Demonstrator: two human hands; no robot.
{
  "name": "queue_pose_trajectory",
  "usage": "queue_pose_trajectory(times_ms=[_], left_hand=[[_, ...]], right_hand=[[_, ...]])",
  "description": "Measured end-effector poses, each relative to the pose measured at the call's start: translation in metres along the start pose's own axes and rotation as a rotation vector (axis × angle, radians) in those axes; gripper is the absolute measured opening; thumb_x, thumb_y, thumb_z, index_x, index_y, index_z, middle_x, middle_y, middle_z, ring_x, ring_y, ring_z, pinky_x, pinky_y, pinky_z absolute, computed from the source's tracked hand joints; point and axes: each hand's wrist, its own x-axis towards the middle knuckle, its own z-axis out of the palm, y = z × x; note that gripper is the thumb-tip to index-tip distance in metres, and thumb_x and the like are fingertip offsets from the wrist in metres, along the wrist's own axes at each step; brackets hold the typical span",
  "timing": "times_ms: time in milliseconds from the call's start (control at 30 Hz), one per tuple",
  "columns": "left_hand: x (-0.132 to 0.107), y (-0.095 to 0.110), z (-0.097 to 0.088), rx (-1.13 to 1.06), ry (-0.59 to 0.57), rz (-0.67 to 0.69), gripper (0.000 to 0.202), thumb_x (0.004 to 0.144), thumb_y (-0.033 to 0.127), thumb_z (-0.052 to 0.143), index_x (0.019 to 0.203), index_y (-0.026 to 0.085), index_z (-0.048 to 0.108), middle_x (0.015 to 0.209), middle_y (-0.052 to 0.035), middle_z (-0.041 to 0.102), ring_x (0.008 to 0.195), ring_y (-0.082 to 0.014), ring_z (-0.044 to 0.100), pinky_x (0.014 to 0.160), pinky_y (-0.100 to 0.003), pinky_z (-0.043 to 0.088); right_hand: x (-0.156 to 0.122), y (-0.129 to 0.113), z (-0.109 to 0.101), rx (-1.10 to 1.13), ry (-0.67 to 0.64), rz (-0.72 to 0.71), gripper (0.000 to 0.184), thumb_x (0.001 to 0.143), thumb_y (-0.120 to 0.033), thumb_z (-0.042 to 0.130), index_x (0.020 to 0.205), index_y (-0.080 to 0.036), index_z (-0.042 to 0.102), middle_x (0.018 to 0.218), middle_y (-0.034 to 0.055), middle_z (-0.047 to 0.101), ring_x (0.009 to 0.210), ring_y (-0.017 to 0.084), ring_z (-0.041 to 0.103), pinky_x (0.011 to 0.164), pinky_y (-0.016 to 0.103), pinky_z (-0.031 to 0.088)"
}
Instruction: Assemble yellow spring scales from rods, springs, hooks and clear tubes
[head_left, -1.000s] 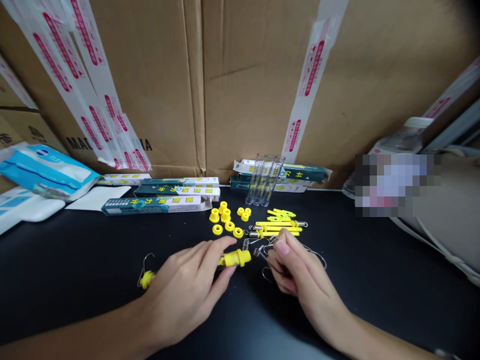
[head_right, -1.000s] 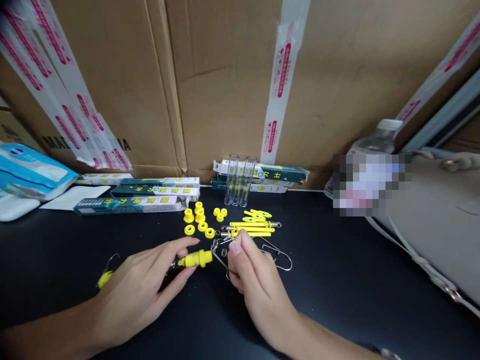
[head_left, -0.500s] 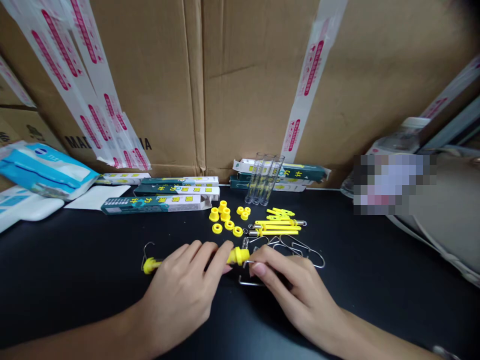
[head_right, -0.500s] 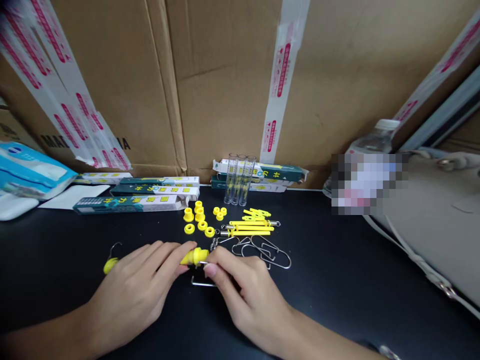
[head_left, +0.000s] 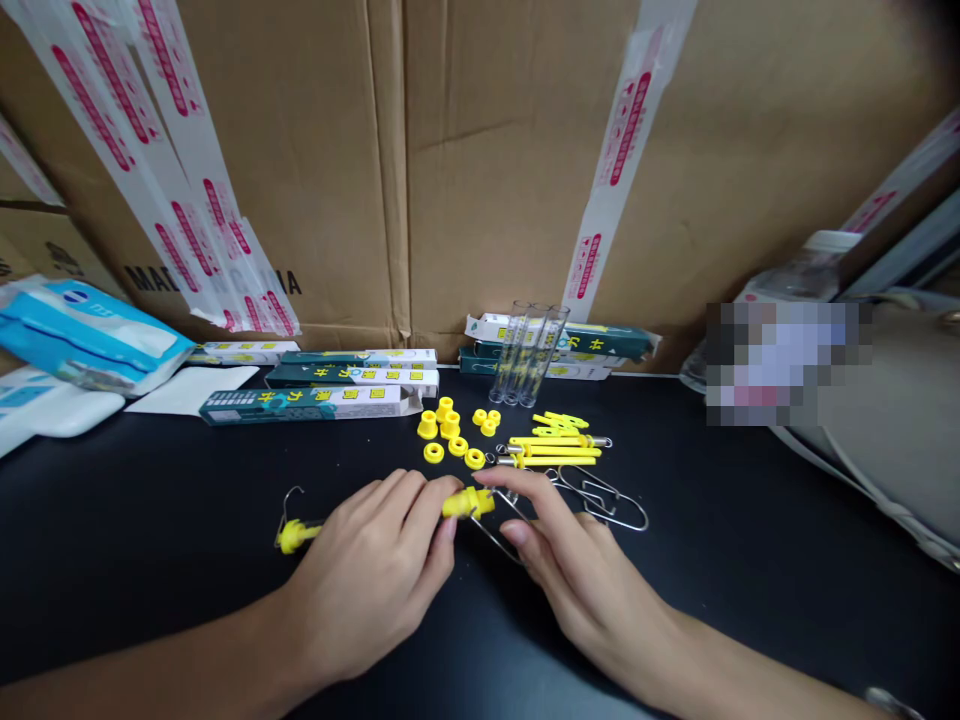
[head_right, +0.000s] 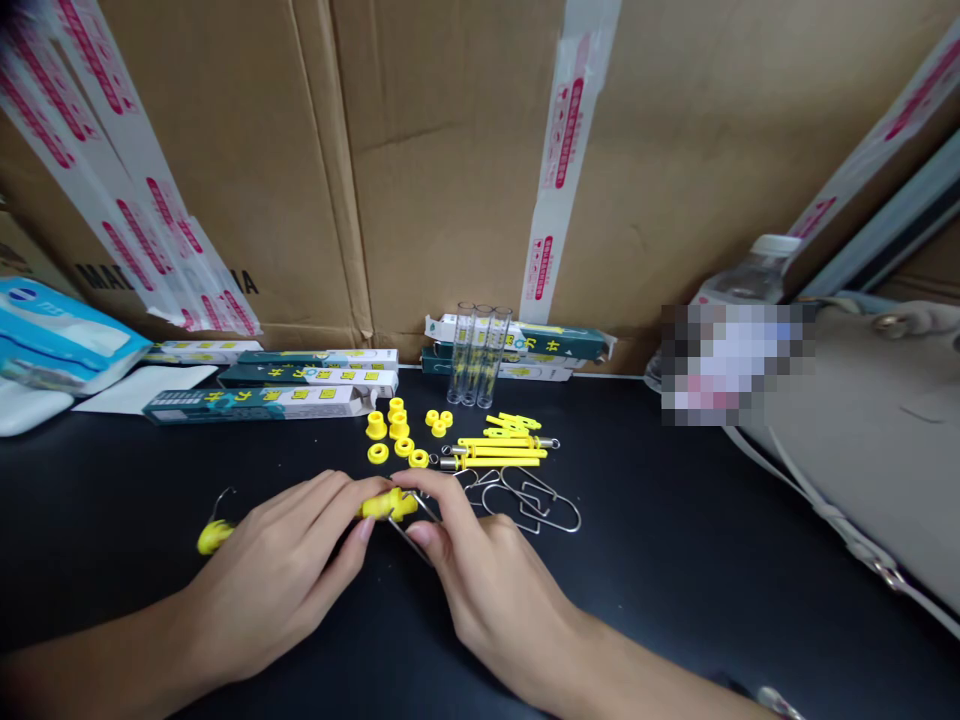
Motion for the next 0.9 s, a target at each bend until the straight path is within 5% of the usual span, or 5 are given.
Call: queue_pose_trajectory(times_ms=[300, 567, 733, 900], left_hand=[[0.0010, 0.0019, -0.0031, -0.076, 0.007, -0.003, 0.026, 0.101, 0.020, 0.040, 0.111, 0.012, 0.062, 0.089, -0.0084, 0.071, 0.076, -0.0271, 0.069, 0.065, -0.043, 0.058], [-0.0006, 0.0017, 0.0020, -0.034, 0.021, -0.007, 0.022, 0.100, 0.021, 0.043, 0.109, 0.013, 0.062, 0.086, -0.0078, 0.069, 0.076, -0.0282, 0.068, 0.064, -0.044, 0.057], [-0.0006, 0.0019, 0.0005, -0.052, 0.033, 0.002, 0.020, 0.097, 0.019, 0.046, 0.108, 0.014, 0.062, 0.085, -0.0072, 0.069, 0.075, -0.0280, 0.067, 0.064, -0.044, 0.057], [0.0007, 0.0010, 0.0009, -0.078, 0.029, -0.007, 0.020, 0.097, 0.018, 0.045, 0.108, 0.014, 0.061, 0.088, -0.0073, 0.069, 0.077, -0.0277, 0.067, 0.066, -0.044, 0.056]], right_hand=[[0.0011, -0.0001, 0.0054, -0.091, 0.007, -0.051, 0.010, 0.104, -0.020, 0.031, 0.111, -0.024, 0.037, 0.058, -0.0108, 0.046, 0.042, 0.013, 0.040, 0.045, 0.023, 0.030], [0.0016, -0.0005, 0.0074, -0.198, 0.065, -0.056, 0.014, 0.106, -0.019, 0.031, 0.117, -0.023, 0.039, 0.055, -0.0114, 0.049, 0.036, 0.013, 0.042, 0.043, 0.024, 0.028], [0.0011, -0.0012, 0.0060, -0.122, 0.080, -0.069, 0.011, 0.106, -0.020, 0.033, 0.114, -0.025, 0.040, 0.068, -0.0062, 0.067, 0.043, 0.014, 0.052, 0.047, 0.023, 0.036], [0.0021, -0.0013, 0.0061, -0.040, 0.092, -0.057, 0.008, 0.106, -0.023, 0.036, 0.112, -0.027, 0.041, 0.074, -0.0053, 0.068, 0.051, 0.014, 0.058, 0.052, 0.024, 0.041]])
